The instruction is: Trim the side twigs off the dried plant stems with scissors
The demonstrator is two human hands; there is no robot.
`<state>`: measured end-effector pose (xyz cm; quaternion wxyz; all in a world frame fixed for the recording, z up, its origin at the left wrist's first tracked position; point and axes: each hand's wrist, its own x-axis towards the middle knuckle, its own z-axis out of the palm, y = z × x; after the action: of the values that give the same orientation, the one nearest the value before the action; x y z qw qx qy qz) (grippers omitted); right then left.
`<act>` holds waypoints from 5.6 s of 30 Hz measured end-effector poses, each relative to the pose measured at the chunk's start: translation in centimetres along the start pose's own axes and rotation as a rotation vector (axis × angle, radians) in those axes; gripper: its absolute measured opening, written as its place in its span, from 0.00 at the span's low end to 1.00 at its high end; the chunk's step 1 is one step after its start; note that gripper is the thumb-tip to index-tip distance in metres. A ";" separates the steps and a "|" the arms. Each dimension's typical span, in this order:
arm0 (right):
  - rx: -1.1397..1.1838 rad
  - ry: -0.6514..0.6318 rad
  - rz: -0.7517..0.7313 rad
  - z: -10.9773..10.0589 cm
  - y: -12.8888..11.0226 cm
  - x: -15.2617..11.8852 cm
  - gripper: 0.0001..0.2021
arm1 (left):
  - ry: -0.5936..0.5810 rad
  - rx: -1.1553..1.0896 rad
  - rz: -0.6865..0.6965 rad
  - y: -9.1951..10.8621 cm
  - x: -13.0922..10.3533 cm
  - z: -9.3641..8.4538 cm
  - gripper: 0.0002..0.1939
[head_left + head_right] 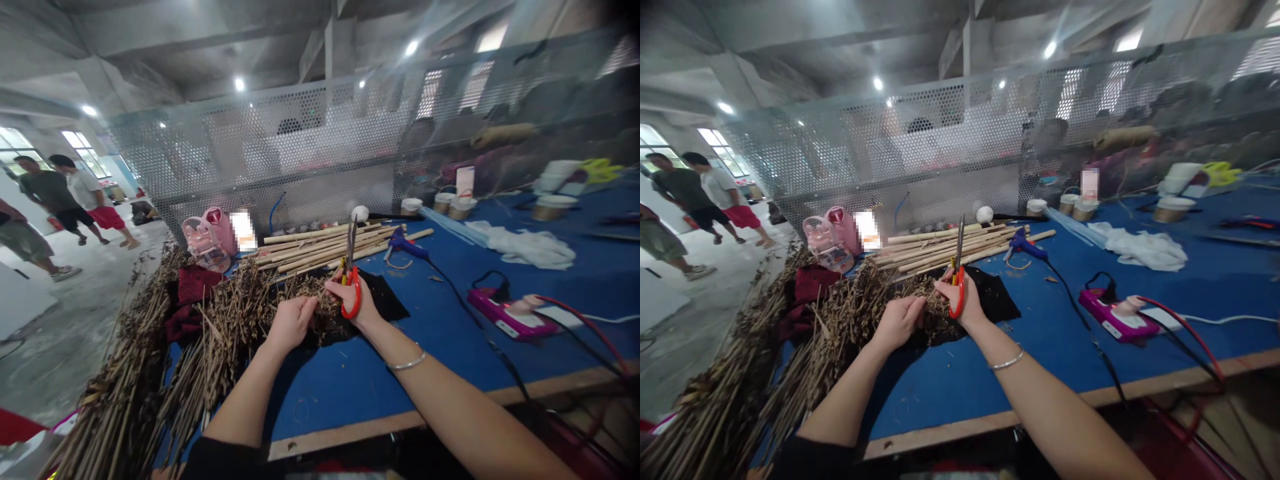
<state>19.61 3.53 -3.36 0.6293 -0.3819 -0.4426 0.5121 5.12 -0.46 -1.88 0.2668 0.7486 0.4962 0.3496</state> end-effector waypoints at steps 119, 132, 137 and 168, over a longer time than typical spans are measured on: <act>-0.880 -0.398 0.687 -2.9 -4.1 -1.9 0.29 | 0.113 -0.026 -0.098 -2.7 0.3 -0.8 0.11; -0.728 -0.445 0.697 -2.9 -3.9 -2.0 0.29 | 0.217 -0.036 -0.168 -2.7 0.4 -0.8 0.11; -0.806 -0.385 0.717 -2.0 -4.2 -2.4 0.30 | 0.154 -0.040 -0.122 -2.7 0.4 -0.4 0.10; -0.768 -0.484 0.801 -2.9 -5.9 -3.9 0.31 | 0.327 -0.199 -0.349 -3.7 0.9 -0.1 0.11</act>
<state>23.85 -1.44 0.63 0.0863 -0.5913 -0.5481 0.5852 3.26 1.74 -4.31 0.3117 0.5551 0.6176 0.4618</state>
